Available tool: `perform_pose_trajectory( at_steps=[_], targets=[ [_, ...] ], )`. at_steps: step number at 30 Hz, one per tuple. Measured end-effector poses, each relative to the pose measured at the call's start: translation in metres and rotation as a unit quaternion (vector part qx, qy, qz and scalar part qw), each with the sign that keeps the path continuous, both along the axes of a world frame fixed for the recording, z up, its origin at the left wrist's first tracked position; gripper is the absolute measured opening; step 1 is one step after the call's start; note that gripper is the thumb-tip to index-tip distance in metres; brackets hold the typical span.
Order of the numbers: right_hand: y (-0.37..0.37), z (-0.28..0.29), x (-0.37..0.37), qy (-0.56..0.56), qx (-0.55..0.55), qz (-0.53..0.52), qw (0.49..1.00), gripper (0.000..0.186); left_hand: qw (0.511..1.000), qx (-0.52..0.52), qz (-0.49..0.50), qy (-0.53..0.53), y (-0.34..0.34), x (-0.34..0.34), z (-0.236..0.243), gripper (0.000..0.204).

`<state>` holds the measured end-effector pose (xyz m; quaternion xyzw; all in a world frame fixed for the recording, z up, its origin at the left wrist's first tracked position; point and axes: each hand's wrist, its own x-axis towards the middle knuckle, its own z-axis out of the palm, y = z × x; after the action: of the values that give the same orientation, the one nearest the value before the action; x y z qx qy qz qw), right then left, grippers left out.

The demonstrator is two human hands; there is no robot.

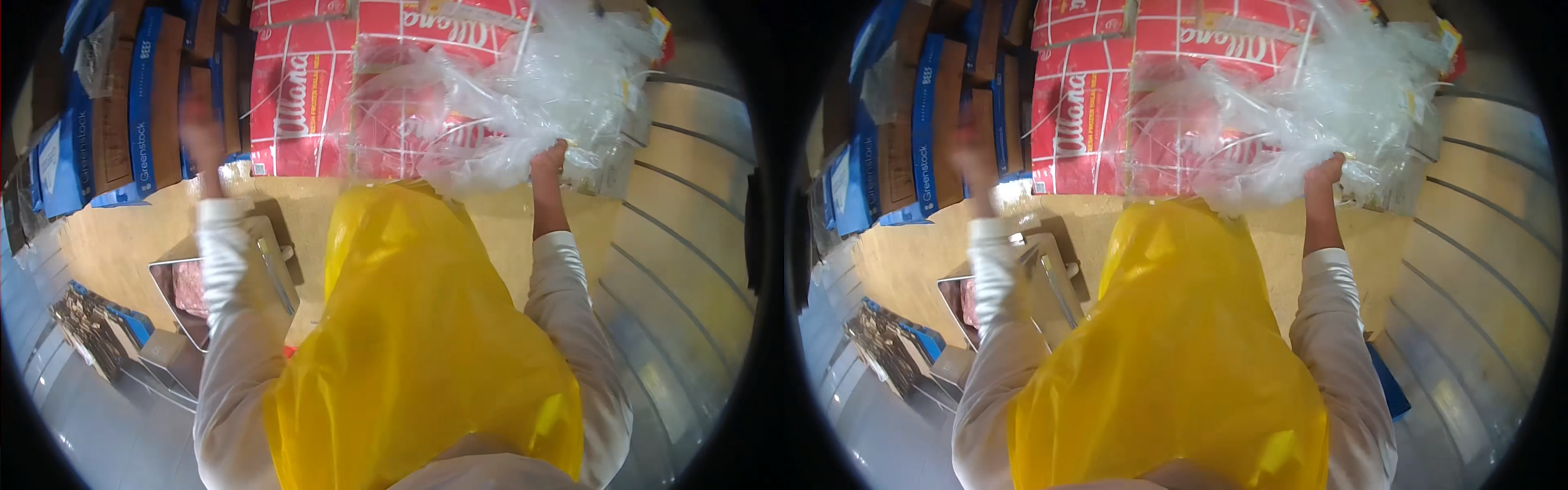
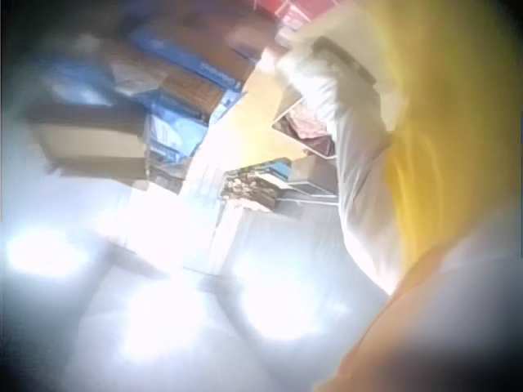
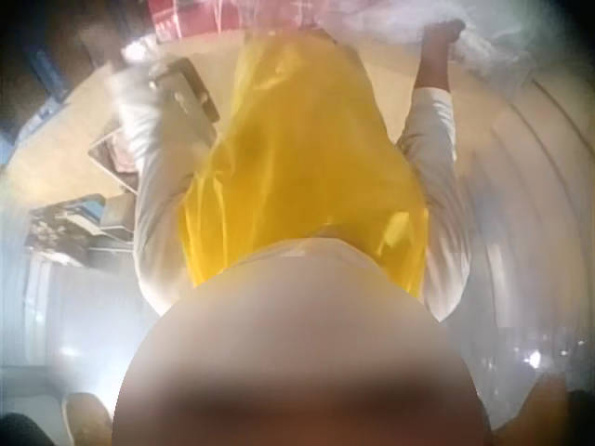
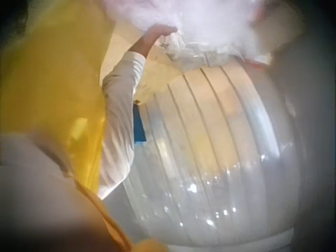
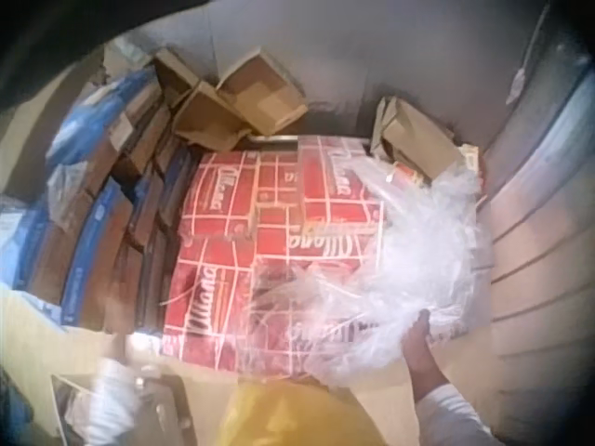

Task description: The person uses a red utility knife to cut open large plastic-wrapped packages of frozen meat. They remove the meat blocks from the packaging and place them into a metal tray on the counter. The person repeats this process for multiple packages, discarding the empty plastic wrapping.

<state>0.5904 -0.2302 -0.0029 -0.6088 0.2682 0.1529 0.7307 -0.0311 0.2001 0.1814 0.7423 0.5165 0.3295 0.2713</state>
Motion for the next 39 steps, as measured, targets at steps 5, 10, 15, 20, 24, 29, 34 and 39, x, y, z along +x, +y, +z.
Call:
perform_pose_trajectory(
  at_steps=[5,10,15,20,24,29,34,39],
  targets=[
    [0.031,-0.086,-0.045,0.056,0.007,0.098,0.994,0.049,0.981,-0.004,0.066,0.183,0.0,-0.006,-0.319,0.054],
    [0.035,-0.18,-0.096,0.157,0.023,0.225,0.961,0.046,0.888,-0.162,0.117,0.413,-0.027,0.066,-0.426,0.093],
    [0.039,-0.212,-0.154,0.166,-0.007,0.317,0.934,0.042,0.975,-0.152,0.012,0.16,-0.227,0.285,-0.396,0.067],
    [-0.007,-0.143,-0.169,0.158,0.187,0.328,0.912,0.047,0.85,-0.493,-0.17,-0.077,-0.307,0.372,-0.291,0.034],
    [-0.079,-0.081,-0.127,0.127,0.188,0.264,0.937,0.052,0.75,-0.579,-0.306,-0.093,-0.345,0.398,-0.217,0.031],
    [-0.069,0.038,-0.048,-0.058,0.094,0.2,0.974,0.058,0.843,-0.325,-0.33,-0.274,-0.379,0.435,-0.081,0.036],
    [-0.06,0.184,0.126,-0.132,0.197,0.151,0.96,0.061,0.855,-0.264,-0.289,-0.34,-0.338,0.453,-0.012,0.03],
    [0.006,0.361,0.326,-0.352,-0.043,0.06,0.933,0.065,0.881,-0.305,-0.114,-0.342,-0.315,0.427,-0.068,0.017]
  ],
)
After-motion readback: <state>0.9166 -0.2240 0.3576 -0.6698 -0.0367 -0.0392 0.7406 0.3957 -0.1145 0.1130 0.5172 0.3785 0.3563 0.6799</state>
